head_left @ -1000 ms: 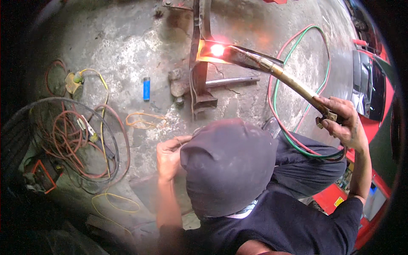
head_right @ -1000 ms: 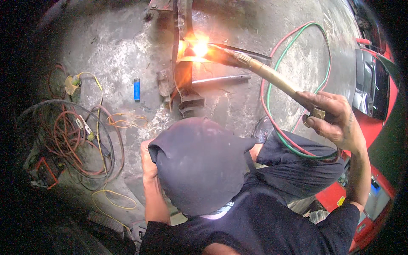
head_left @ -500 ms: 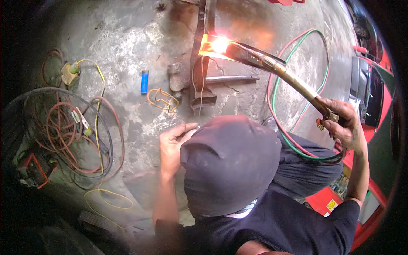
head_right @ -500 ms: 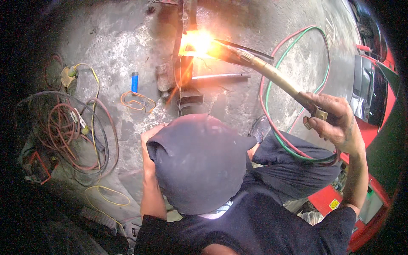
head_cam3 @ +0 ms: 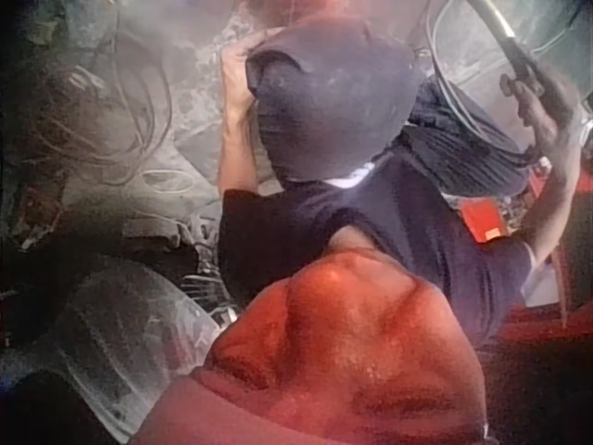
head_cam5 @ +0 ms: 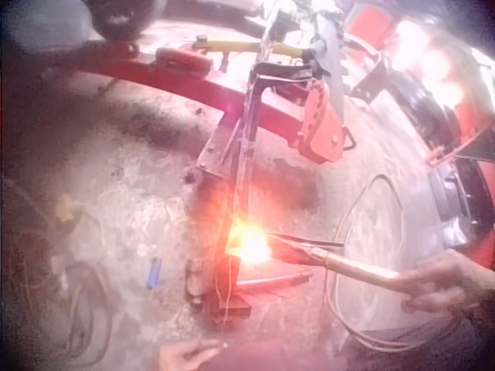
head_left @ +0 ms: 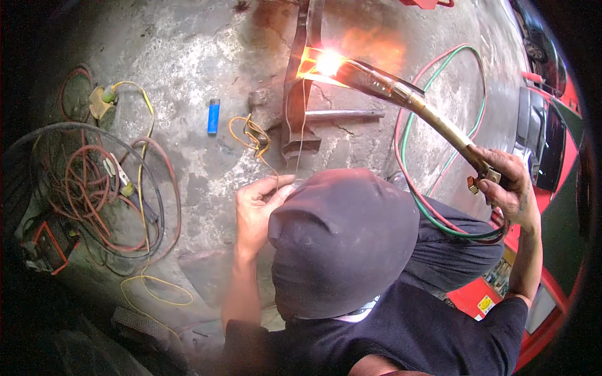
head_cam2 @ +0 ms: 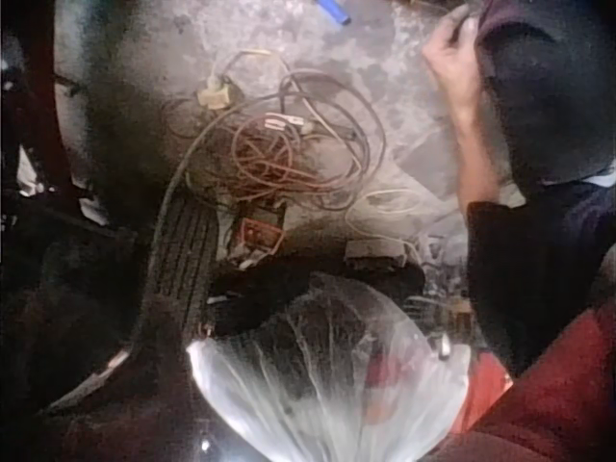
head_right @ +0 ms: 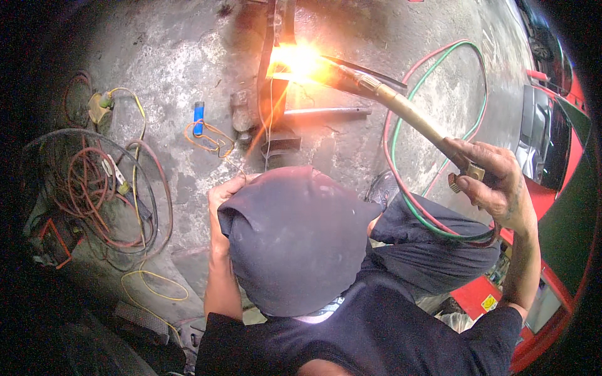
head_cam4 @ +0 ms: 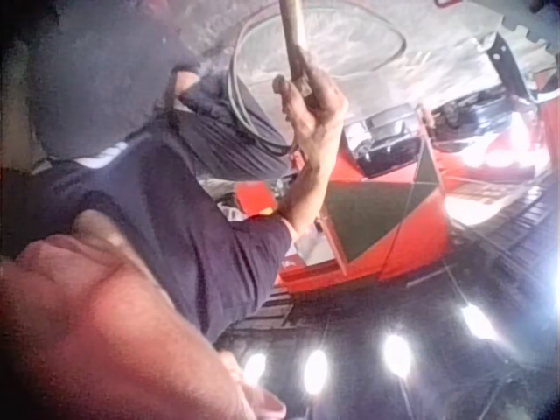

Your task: The person uses a gas welding torch to heat and weld a curved metal part on the floor of a workshop.

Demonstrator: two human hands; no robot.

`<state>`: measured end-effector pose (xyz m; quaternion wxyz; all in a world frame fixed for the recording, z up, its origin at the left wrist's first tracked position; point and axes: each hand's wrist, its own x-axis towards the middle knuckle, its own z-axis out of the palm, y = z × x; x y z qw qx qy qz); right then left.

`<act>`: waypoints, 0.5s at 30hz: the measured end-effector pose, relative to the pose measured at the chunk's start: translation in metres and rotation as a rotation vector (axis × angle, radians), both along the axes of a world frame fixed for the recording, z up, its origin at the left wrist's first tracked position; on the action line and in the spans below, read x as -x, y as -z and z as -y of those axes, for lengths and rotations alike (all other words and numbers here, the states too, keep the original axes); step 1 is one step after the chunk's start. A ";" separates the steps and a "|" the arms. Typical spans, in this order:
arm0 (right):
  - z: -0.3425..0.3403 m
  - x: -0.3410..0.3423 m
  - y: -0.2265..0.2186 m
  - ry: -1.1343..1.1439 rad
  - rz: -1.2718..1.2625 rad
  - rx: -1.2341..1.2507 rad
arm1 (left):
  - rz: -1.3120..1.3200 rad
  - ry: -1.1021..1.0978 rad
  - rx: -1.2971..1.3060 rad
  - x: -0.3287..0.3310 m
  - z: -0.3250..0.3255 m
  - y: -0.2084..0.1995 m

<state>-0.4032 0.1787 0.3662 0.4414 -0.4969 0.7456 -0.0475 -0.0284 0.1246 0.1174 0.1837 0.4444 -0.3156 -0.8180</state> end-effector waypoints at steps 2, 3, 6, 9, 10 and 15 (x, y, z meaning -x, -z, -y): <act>0.000 -0.001 0.000 0.019 -0.003 -0.013 | 0.008 0.005 0.013 0.001 0.001 -0.001; 0.000 -0.001 0.000 0.010 -0.008 -0.005 | 0.018 0.009 0.027 0.000 0.001 -0.002; -0.002 0.002 0.001 -0.012 -0.015 0.012 | 0.016 0.003 0.085 -0.001 0.000 -0.001; -0.001 0.001 0.001 -0.022 -0.023 0.012 | 0.008 0.006 0.056 -0.001 0.001 -0.002; 0.000 0.001 0.000 -0.020 -0.027 0.003 | 0.007 0.007 0.054 -0.001 0.001 -0.002; -0.001 0.001 0.001 -0.027 -0.017 0.017 | -0.016 0.007 0.100 0.000 0.002 -0.003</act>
